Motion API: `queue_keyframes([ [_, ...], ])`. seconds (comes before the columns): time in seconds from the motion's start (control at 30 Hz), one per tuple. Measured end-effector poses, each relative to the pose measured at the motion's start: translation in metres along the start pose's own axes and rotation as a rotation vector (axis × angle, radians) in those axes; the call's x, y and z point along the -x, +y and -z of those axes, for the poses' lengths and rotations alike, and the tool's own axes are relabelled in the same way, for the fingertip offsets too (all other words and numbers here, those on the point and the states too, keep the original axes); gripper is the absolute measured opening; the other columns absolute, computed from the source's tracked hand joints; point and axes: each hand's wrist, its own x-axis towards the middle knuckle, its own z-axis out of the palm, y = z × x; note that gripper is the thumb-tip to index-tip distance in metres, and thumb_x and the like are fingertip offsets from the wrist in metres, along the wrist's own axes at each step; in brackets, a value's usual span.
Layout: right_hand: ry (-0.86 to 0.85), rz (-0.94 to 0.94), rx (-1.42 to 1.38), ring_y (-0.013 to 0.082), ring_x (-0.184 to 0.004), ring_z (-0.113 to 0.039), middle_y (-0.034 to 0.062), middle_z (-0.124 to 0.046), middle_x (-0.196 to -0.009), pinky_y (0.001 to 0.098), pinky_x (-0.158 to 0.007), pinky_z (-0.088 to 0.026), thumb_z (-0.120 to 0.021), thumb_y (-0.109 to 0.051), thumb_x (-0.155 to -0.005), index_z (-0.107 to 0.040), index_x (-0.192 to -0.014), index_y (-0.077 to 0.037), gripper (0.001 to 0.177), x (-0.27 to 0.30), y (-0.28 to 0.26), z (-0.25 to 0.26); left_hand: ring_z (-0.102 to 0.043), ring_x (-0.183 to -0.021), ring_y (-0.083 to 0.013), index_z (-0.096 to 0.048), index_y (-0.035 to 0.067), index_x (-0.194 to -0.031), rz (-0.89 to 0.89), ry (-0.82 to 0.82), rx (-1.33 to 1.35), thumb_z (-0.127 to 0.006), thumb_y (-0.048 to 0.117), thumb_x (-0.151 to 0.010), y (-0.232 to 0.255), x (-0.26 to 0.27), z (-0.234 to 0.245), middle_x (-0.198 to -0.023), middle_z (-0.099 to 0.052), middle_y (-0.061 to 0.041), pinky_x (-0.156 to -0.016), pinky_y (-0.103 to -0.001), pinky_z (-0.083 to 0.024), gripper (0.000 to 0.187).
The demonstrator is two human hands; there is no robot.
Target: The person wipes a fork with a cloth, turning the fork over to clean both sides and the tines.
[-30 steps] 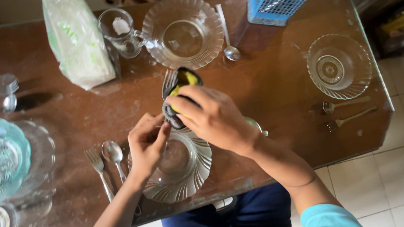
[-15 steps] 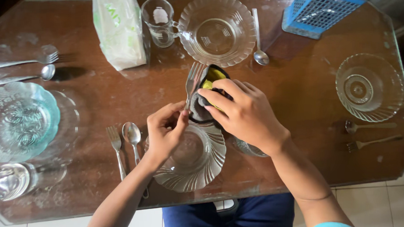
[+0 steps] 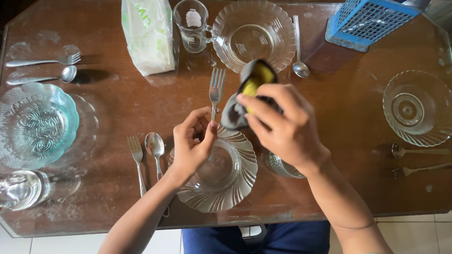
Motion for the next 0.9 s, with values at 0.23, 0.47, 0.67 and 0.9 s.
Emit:
queue_keyframes([
  [0.23, -0.076, 0.092, 0.004, 0.0228, -0.093, -0.066, 0.0036, -0.063, -0.105, 0.0379, -0.081, -0.056, -0.085, -0.010, -0.083, -0.077, -0.113, -0.011, 0.031, 0.000, -0.006, -0.010, -0.053, -0.056, -0.0008, -0.065, -0.001, -0.100, -0.148, -0.098, -0.121, -0.072, 0.003, -0.094, 0.005, 0.009, -0.003, -0.065, -0.061, 0.001, -0.051, -0.020, -0.043, 0.011],
  [0.47, 0.059, -0.141, -0.049, 0.0294, -0.104, -0.068, 0.0092, -0.064, -0.118, 0.0396, -0.089, -0.058, -0.083, -0.006, -0.088, -0.064, -0.126, -0.005, 0.042, 0.000, -0.004, -0.001, -0.050, -0.051, -0.0022, -0.067, -0.003, -0.101, -0.111, -0.222, -0.102, -0.073, 0.001, -0.090, 0.018, 0.010, -0.003, -0.061, -0.058, 0.000, -0.047, -0.021, -0.040, 0.013],
  [0.67, -0.063, -0.179, -0.222, 0.0378, -0.108, -0.067, 0.0176, -0.063, -0.125, 0.0414, -0.088, -0.057, -0.073, 0.005, -0.083, -0.060, -0.128, 0.001, 0.048, -0.004, -0.007, 0.002, -0.052, -0.054, -0.0014, -0.070, -0.003, -0.113, -0.106, -0.256, -0.070, -0.072, 0.002, -0.091, 0.017, 0.012, -0.001, -0.063, -0.058, 0.000, -0.049, -0.021, -0.042, 0.022],
  [0.9, -0.049, -0.220, -0.220, 0.0349, -0.106, -0.068, 0.0126, -0.067, -0.115, 0.0419, -0.092, -0.057, -0.068, 0.011, -0.084, -0.064, -0.122, -0.003, 0.041, 0.006, 0.012, 0.005, -0.045, -0.050, -0.0022, -0.073, 0.001, -0.108, -0.067, -0.252, -0.174, -0.074, 0.005, -0.088, 0.011, 0.013, -0.008, -0.055, -0.051, -0.001, -0.048, -0.022, -0.038, 0.020],
])
